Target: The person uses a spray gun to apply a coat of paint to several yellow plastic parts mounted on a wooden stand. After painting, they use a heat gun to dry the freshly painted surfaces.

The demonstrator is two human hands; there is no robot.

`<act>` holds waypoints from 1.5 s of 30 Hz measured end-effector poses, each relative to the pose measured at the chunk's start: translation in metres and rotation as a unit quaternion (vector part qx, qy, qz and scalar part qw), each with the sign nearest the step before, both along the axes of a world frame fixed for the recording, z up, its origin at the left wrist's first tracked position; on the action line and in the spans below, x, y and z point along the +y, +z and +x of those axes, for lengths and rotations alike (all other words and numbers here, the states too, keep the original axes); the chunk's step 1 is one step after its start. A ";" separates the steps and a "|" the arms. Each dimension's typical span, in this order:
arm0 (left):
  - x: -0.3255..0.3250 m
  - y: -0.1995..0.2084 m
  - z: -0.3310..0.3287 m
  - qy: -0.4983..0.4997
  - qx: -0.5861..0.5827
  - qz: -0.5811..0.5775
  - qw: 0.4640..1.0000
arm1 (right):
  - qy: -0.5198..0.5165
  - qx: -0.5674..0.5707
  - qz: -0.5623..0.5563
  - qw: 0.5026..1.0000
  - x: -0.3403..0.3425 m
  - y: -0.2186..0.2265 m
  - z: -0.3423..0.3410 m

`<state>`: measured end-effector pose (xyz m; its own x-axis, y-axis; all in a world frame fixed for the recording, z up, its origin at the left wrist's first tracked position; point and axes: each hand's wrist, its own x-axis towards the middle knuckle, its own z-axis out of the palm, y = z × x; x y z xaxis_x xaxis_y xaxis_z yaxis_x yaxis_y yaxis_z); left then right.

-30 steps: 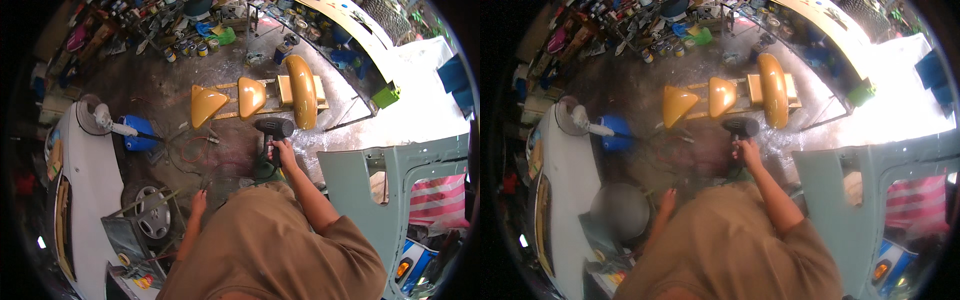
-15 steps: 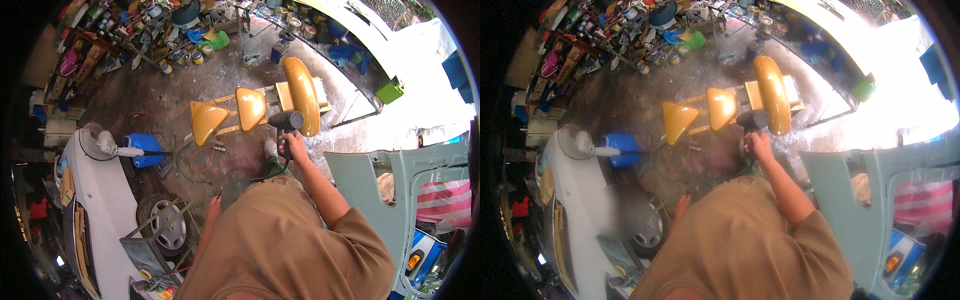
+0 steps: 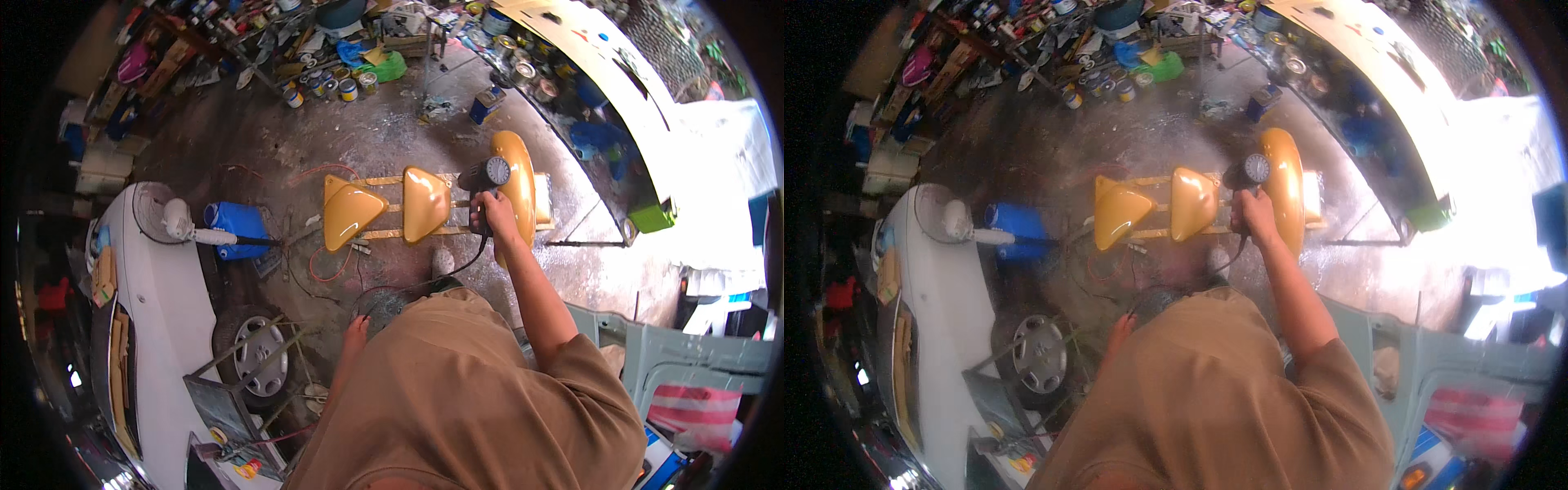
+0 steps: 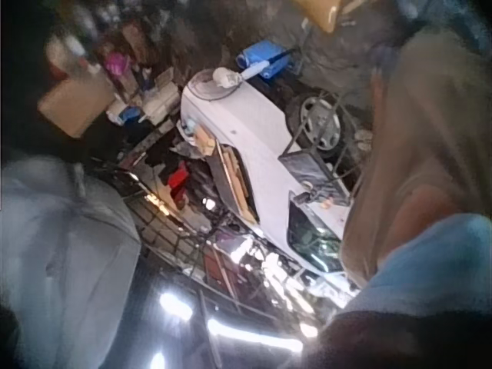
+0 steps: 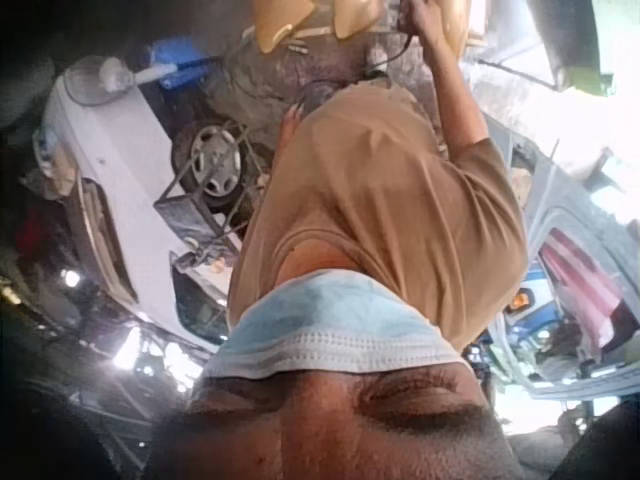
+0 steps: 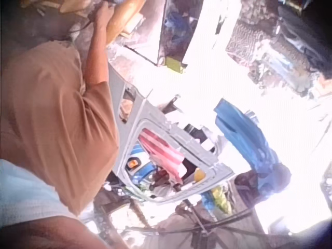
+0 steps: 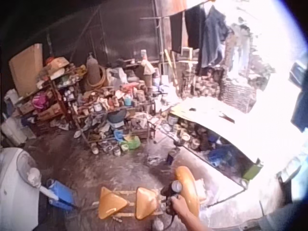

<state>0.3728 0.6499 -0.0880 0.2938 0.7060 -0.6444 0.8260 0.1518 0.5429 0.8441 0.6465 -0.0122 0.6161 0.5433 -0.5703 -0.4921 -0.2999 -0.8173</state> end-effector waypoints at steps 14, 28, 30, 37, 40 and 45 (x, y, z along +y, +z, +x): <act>-0.014 0.014 0.054 0.120 -0.043 0.047 0.991 | 0.241 0.027 -0.012 0.970 0.181 -0.012 0.056; -0.049 -0.034 0.021 0.181 -0.094 0.042 0.978 | 0.535 -0.103 -0.140 0.827 0.222 0.011 -0.038; -0.051 -0.036 0.012 0.179 -0.103 0.047 0.977 | 0.561 -0.097 -0.149 0.809 0.211 0.010 -0.054; -0.070 -0.069 -0.037 0.167 -0.111 0.082 0.976 | 0.673 -0.173 -0.196 0.692 0.167 0.021 -0.130; -0.063 -0.058 -0.049 0.143 -0.111 0.077 0.981 | 0.700 -0.233 -0.157 0.656 0.144 0.002 -0.149; -0.067 -0.053 -0.056 0.141 -0.117 0.075 0.980 | 0.696 -0.173 -0.190 0.670 0.135 0.002 -0.149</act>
<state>0.3164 0.5824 -0.1406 0.2008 0.8623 -0.4648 0.6123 0.2600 0.7467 0.6947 0.7815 -0.0101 -0.2070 0.5846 -0.7845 0.6803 -0.4903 -0.5448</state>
